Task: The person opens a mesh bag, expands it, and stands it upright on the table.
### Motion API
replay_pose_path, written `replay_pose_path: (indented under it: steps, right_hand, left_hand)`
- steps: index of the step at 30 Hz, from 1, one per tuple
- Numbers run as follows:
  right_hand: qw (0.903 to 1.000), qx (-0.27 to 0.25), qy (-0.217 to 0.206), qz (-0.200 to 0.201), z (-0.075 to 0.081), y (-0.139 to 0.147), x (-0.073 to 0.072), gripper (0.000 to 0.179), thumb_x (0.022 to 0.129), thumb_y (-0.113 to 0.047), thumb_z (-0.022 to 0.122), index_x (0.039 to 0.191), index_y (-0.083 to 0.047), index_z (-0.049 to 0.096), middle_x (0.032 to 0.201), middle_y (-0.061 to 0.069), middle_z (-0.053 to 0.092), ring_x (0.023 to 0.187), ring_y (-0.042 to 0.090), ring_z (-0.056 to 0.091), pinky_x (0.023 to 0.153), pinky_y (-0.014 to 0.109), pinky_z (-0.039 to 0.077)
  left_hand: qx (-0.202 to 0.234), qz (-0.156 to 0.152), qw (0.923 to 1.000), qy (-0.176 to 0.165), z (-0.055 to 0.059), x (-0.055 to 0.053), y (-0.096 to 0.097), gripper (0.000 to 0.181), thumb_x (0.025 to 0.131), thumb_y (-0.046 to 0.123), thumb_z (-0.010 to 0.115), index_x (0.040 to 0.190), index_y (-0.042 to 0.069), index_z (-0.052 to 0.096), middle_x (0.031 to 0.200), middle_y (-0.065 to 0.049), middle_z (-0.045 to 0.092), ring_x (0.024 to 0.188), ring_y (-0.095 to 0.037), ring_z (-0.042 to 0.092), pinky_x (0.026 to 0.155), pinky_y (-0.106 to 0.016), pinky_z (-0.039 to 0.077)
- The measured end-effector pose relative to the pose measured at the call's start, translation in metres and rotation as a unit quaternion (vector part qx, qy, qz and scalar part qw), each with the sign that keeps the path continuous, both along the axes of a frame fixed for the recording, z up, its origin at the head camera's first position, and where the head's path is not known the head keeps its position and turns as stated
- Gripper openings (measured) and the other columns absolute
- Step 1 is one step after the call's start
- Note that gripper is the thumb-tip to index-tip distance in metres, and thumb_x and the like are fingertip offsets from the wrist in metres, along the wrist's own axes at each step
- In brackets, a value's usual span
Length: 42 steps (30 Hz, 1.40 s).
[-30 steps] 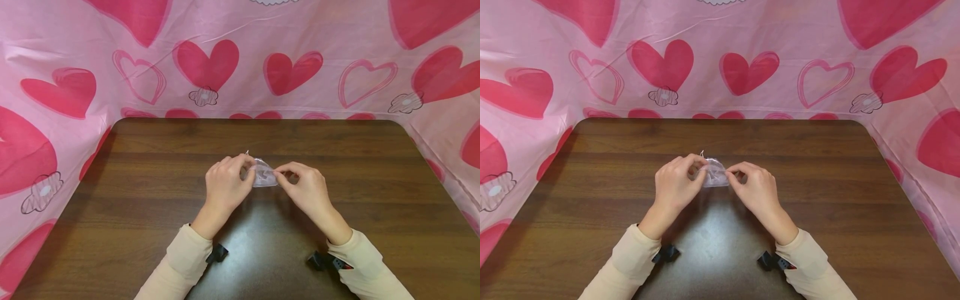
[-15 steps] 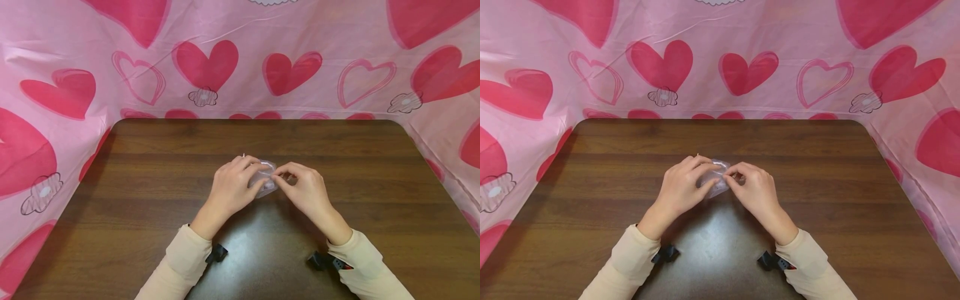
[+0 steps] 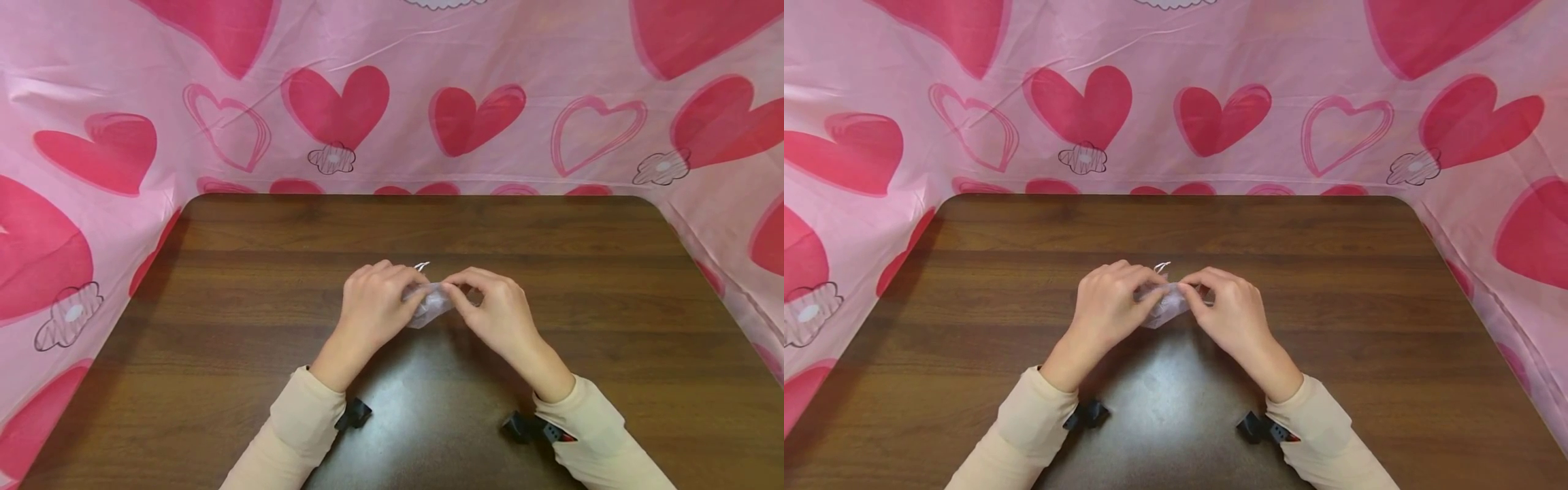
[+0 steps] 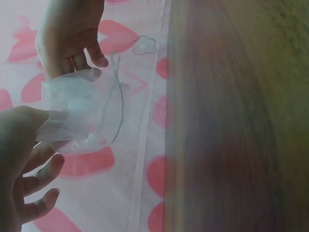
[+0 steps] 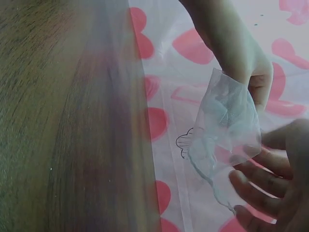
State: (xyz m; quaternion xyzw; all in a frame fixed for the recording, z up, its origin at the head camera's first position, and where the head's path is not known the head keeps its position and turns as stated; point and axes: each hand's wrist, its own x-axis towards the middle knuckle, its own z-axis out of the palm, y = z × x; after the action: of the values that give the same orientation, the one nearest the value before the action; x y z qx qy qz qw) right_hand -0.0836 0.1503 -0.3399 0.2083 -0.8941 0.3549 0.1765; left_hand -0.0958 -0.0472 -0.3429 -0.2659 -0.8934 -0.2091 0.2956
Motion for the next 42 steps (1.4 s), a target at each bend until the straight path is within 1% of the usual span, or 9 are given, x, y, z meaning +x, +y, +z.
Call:
replay_pose_path:
  steps: [3,6,14,22,29,32,35,39,42]
  right_hand:
    - [0.9997,0.007,-0.025,0.000,0.0006,-0.0007,0.0009,0.016,0.083,-0.025,0.082,0.094,-0.014,0.075,0.081,-0.006,0.068,0.067,0.008,0.060,0.060,0.033,0.049]
    - [0.9992,0.014,-0.037,-0.003,0.0009,-0.0008,0.0016,0.019,0.080,-0.025,0.085,0.091,-0.015,0.073,0.078,-0.006,0.066,0.068,0.010,0.061,0.061,0.033,0.049]
    - [0.9998,0.004,-0.005,-0.020,0.0022,0.0008,-0.0008,0.009,0.081,-0.012,0.083,0.083,-0.014,0.075,0.080,-0.005,0.070,0.067,0.016,0.062,0.061,0.035,0.048]
    - [0.9994,0.023,0.014,-0.023,0.0016,0.0007,-0.0022,0.005,0.088,-0.015,0.076,0.088,-0.010,0.077,0.086,-0.002,0.072,0.067,0.014,0.057,0.060,0.035,0.045]
    - [0.9992,0.023,0.022,-0.024,0.0002,0.0008,-0.0015,0.008,0.089,-0.017,0.075,0.089,-0.009,0.077,0.085,-0.001,0.072,0.067,0.019,0.061,0.060,0.036,0.046]
    - [0.9996,0.021,0.007,-0.019,0.0007,0.0003,-0.0001,0.009,0.088,-0.020,0.077,0.090,-0.011,0.077,0.083,-0.003,0.071,0.066,0.014,0.060,0.060,0.034,0.046]
    - [0.9994,0.018,-0.027,-0.010,0.0018,-0.0003,0.0018,0.014,0.086,-0.026,0.079,0.093,-0.014,0.076,0.080,-0.006,0.069,0.068,0.010,0.060,0.060,0.033,0.047]
    - [0.9969,0.030,-0.072,-0.007,0.0035,-0.0009,0.0039,0.026,0.081,-0.035,0.083,0.096,-0.016,0.074,0.081,-0.006,0.068,0.074,0.010,0.061,0.064,0.034,0.048]
    - [0.9955,0.045,-0.082,-0.010,0.0043,-0.0009,0.0045,0.027,0.079,-0.034,0.084,0.095,-0.016,0.072,0.081,-0.004,0.068,0.075,0.012,0.062,0.064,0.035,0.047]
  left_hand:
    - [0.007,0.006,0.9998,0.015,0.0001,0.0003,0.0002,0.008,0.081,0.030,0.083,0.081,0.024,0.077,0.071,0.012,0.069,0.064,-0.011,0.057,0.056,-0.029,0.041]
    - [0.009,0.010,0.9996,0.026,0.0007,0.0002,0.0003,0.008,0.081,0.030,0.082,0.080,0.024,0.077,0.068,0.012,0.069,0.062,-0.011,0.056,0.056,-0.030,0.041]
    - [0.013,0.015,0.9994,0.030,0.0008,-0.0013,-0.0003,0.008,0.084,0.031,0.079,0.083,0.023,0.080,0.068,0.010,0.070,0.062,-0.012,0.059,0.056,-0.031,0.042]
    - [-0.013,0.005,0.9998,0.011,0.0002,-0.0011,-0.0004,0.014,0.092,0.034,0.071,0.091,0.024,0.081,0.072,0.009,0.072,0.067,-0.013,0.061,0.058,-0.031,0.043]
    - [-0.015,-0.006,0.9999,0.001,0.0004,-0.0008,0.0006,0.010,0.089,0.027,0.075,0.095,0.022,0.080,0.085,0.008,0.074,0.072,-0.013,0.061,0.058,-0.030,0.045]
    - [-0.006,0.004,0.9999,0.012,0.0005,-0.0005,0.0009,0.006,0.086,0.025,0.076,0.089,0.021,0.080,0.079,0.009,0.073,0.068,-0.012,0.060,0.057,-0.029,0.043]
    - [0.003,0.014,0.9997,0.020,0.0008,0.0002,0.0007,0.003,0.084,0.022,0.077,0.083,0.021,0.079,0.075,0.010,0.072,0.066,-0.011,0.059,0.056,-0.029,0.042]
    - [0.013,0.019,0.9995,0.023,0.0006,0.0004,0.0006,0.003,0.083,0.022,0.077,0.080,0.021,0.078,0.071,0.011,0.070,0.064,-0.011,0.058,0.057,-0.029,0.042]
    - [0.026,0.018,0.9993,0.021,0.0002,0.0004,0.0005,0.004,0.081,0.022,0.078,0.077,0.021,0.077,0.066,0.010,0.067,0.062,-0.010,0.056,0.056,-0.029,0.043]
